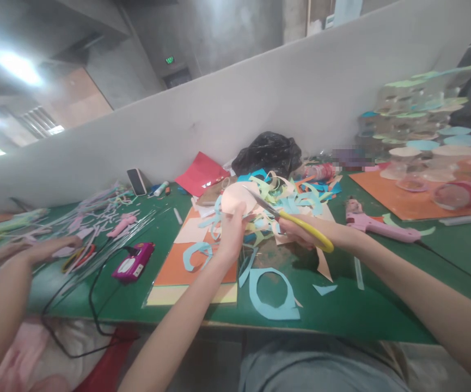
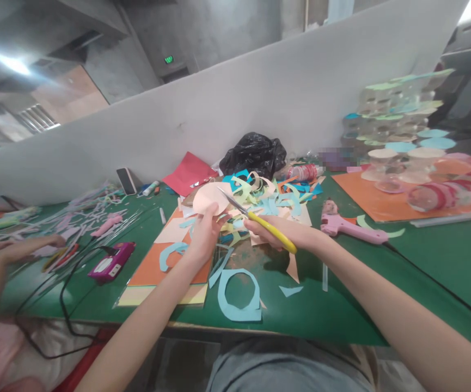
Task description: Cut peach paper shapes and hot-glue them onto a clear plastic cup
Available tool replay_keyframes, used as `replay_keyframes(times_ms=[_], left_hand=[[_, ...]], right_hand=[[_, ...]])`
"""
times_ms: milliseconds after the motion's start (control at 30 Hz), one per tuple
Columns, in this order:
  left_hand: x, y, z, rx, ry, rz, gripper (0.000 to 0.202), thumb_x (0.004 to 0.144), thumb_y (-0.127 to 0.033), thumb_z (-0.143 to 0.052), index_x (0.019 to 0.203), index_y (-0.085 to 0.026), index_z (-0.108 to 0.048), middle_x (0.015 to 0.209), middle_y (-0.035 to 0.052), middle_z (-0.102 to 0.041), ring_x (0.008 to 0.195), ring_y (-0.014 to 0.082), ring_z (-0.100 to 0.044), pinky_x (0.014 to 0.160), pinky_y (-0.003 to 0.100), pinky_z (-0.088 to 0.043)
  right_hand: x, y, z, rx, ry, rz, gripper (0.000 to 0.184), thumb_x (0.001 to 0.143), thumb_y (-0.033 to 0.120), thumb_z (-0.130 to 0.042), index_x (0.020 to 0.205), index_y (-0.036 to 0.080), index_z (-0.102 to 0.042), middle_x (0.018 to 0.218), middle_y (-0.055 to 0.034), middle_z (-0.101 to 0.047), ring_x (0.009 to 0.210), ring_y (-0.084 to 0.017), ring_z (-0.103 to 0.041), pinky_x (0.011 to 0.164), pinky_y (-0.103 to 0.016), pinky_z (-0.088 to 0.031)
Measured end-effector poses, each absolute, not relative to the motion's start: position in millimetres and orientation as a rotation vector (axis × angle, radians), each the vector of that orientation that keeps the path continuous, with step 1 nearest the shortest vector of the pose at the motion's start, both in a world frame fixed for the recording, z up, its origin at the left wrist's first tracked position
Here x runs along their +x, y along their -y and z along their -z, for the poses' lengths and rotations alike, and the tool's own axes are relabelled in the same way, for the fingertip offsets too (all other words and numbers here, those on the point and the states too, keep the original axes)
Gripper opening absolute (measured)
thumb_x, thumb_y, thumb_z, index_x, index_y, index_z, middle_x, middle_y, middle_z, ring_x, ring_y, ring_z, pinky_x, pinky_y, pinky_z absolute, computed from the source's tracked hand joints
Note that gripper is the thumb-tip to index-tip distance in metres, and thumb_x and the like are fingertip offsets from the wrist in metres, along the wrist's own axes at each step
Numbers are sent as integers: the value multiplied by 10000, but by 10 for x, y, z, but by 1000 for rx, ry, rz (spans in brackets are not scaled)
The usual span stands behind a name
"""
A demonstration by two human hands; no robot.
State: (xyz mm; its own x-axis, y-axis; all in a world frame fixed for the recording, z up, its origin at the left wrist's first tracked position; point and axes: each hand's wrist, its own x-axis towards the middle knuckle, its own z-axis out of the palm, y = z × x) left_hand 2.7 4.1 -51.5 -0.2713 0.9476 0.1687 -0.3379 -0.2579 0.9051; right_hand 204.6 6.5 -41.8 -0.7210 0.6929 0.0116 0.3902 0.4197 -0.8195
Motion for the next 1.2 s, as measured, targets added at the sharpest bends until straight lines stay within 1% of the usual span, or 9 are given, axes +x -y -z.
replay_keyframes(times_ms=[100,233,433,567,667,800,933,1067,1200], left_hand=[[24,-48,514,942,-962,-1687,252,702,-338,-725,866,-171,-632,904,61,-670,894,196,-647,783,334,-535],[14,-66,526,910,-963,-1675,269,715,-330,-720,915,-163,-650,900,57,-676,770,159,-625,748,323,-527],[11,-75,529,913,-958,-1686,279,724,-343,-711,917,-152,-647,902,46,-661,681,125,-580,678,296,-514],[5,-67,538,952,-970,-1663,230,737,-349,-694,857,-163,-629,854,30,-649,648,115,-559,627,270,-492],[-5,-64,553,994,-991,-1625,201,745,-337,-680,831,-165,-622,828,24,-633,638,114,-550,601,259,-480],[-28,-78,559,1016,-1010,-1608,212,741,-342,-680,851,-170,-627,804,26,-619,644,123,-546,554,240,-456],[-32,-82,532,1034,-1043,-1603,214,737,-365,-681,783,-168,-612,753,22,-596,633,121,-528,538,234,-446],[-2,-55,487,1019,-1014,-1600,264,739,-411,-702,792,-175,-596,723,6,-567,605,109,-508,527,230,-446],[10,-27,472,1080,-1022,-1569,271,724,-387,-749,812,-192,-583,729,-2,-565,609,110,-531,543,237,-449]], right_hand=[[2025,-45,406,-983,2235,-1371,554,913,729,-288,685,225,-330,533,69,-358,429,-85,-382,450,-234,-340],[1976,2,355,-1110,2162,-1419,615,877,784,-255,666,218,-370,479,56,-401,393,-88,-398,439,-243,-332],[1986,32,300,-1157,2216,-1308,634,904,751,-232,591,218,-377,382,31,-401,380,-98,-386,497,-275,-358],[2041,-7,326,-990,2332,-1212,590,944,692,-213,613,227,-365,452,22,-422,481,-122,-404,571,-293,-388],[2057,-27,337,-930,2370,-1153,539,958,659,-227,651,232,-346,529,31,-416,514,-123,-377,568,-291,-369],[2052,-16,316,-993,2358,-1222,576,953,675,-205,609,231,-338,463,32,-411,468,-118,-389,575,-296,-387],[2044,5,304,-1048,2331,-1253,640,939,702,-196,554,217,-355,412,27,-422,423,-102,-400,603,-296,-406],[2022,4,337,-1096,2280,-1286,637,921,728,-218,585,211,-379,396,35,-432,382,-97,-411,555,-279,-391],[2008,-6,367,-1105,2210,-1339,594,922,721,-233,660,215,-401,395,54,-426,369,-101,-414,524,-270,-387]])
